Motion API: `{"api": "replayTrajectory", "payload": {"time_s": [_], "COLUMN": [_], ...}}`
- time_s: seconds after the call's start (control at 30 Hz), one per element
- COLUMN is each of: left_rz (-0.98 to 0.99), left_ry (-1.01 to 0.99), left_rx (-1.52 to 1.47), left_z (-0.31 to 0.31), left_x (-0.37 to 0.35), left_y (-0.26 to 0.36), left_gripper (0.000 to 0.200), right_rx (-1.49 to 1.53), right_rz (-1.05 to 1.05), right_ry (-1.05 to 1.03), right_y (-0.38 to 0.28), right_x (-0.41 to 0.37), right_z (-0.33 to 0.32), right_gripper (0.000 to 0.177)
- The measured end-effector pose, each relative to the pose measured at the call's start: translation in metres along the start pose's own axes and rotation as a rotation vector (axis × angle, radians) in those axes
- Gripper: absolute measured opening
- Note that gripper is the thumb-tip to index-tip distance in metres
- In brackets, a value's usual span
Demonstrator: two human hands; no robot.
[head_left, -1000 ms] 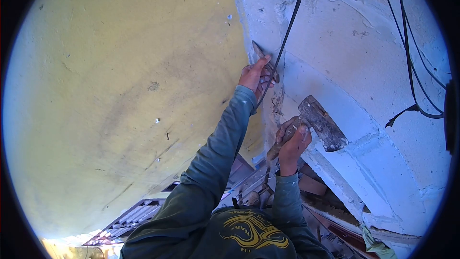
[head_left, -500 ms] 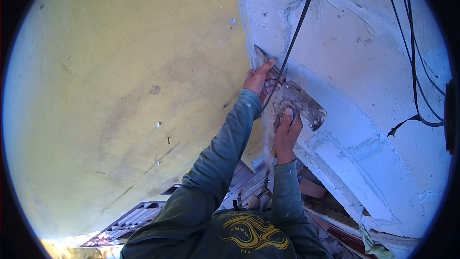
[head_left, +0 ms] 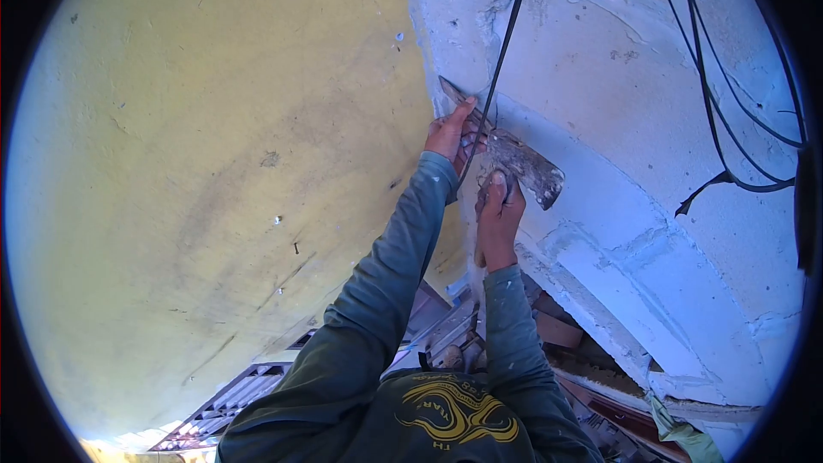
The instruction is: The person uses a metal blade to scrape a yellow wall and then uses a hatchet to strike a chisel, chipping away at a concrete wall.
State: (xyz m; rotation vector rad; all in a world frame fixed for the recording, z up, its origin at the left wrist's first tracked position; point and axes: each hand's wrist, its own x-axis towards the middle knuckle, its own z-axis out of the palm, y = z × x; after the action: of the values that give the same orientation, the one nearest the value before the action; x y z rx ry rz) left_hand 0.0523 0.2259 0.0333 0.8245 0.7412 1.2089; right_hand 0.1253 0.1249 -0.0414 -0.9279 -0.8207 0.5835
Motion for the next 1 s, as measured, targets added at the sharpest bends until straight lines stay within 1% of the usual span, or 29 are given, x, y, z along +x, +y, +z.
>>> {"api": "replayTrajectory", "payload": {"time_s": [0.07, 0.1, 0.17, 0.2, 0.3, 0.43, 0.5, 0.6, 0.67, 0.7, 0.77, 0.9, 1.0], "left_rz": [0.005, -0.005, 0.019, 0.034, 0.041, 0.014, 0.034, 0.034, 0.036, 0.031, 0.028, -0.014, 0.021], "left_ry": [0.014, 0.038, -0.007, -0.030, -0.016, -0.004, 0.003, 0.005, 0.010, 0.008, 0.011, 0.013, 0.012], "left_rx": [0.022, 0.044, 0.091, 0.144, 0.116, 0.168, 0.158, 0.138, 0.140, 0.141, 0.142, 0.147, 0.190], "left_z": [0.004, 0.006, 0.013, 0.013, 0.010, 0.008, 0.008, 0.005, 0.005, 0.007, 0.008, 0.001, -0.001], "left_x": [-0.004, -0.011, -0.025, -0.033, -0.027, -0.020, -0.021, -0.022, -0.022, -0.022, -0.024, -0.013, -0.011], "left_y": [0.004, 0.004, 0.006, 0.008, 0.018, 0.026, 0.025, 0.027, 0.028, 0.028, 0.029, 0.031, 0.025], "left_gripper": [0.036, 0.035, 0.036, 0.036, 0.037, 0.038, 0.035, 0.035, 0.035, 0.036, 0.037, 0.040, 0.037], "right_rx": [-0.089, -0.093, 0.033, 0.033, 0.099, 0.095, 0.101, 0.166, 0.204, 0.207, 0.297, 0.301, 0.300], "right_rz": [0.035, 0.038, 0.168, 0.169, 0.202, 0.181, 0.190, 0.164, 0.094, 0.094, 0.071, 0.059, 0.058], "right_ry": [-0.137, -0.130, -0.115, -0.120, -0.106, -0.087, -0.081, -0.095, -0.102, -0.107, -0.078, -0.075, -0.070], "right_y": [-0.033, -0.036, -0.040, -0.039, -0.033, -0.045, -0.050, -0.055, -0.059, -0.062, -0.067, -0.076, -0.073], "right_x": [0.001, -0.007, -0.011, -0.014, -0.022, -0.024, -0.026, -0.030, -0.031, -0.031, -0.031, -0.031, -0.029], "right_z": [-0.012, -0.018, -0.024, -0.026, -0.034, -0.032, -0.031, -0.027, -0.023, -0.021, -0.017, -0.013, -0.009], "right_gripper": [0.030, 0.030, 0.032, 0.032, 0.034, 0.038, 0.039, 0.040, 0.044, 0.044, 0.049, 0.051, 0.053]}}
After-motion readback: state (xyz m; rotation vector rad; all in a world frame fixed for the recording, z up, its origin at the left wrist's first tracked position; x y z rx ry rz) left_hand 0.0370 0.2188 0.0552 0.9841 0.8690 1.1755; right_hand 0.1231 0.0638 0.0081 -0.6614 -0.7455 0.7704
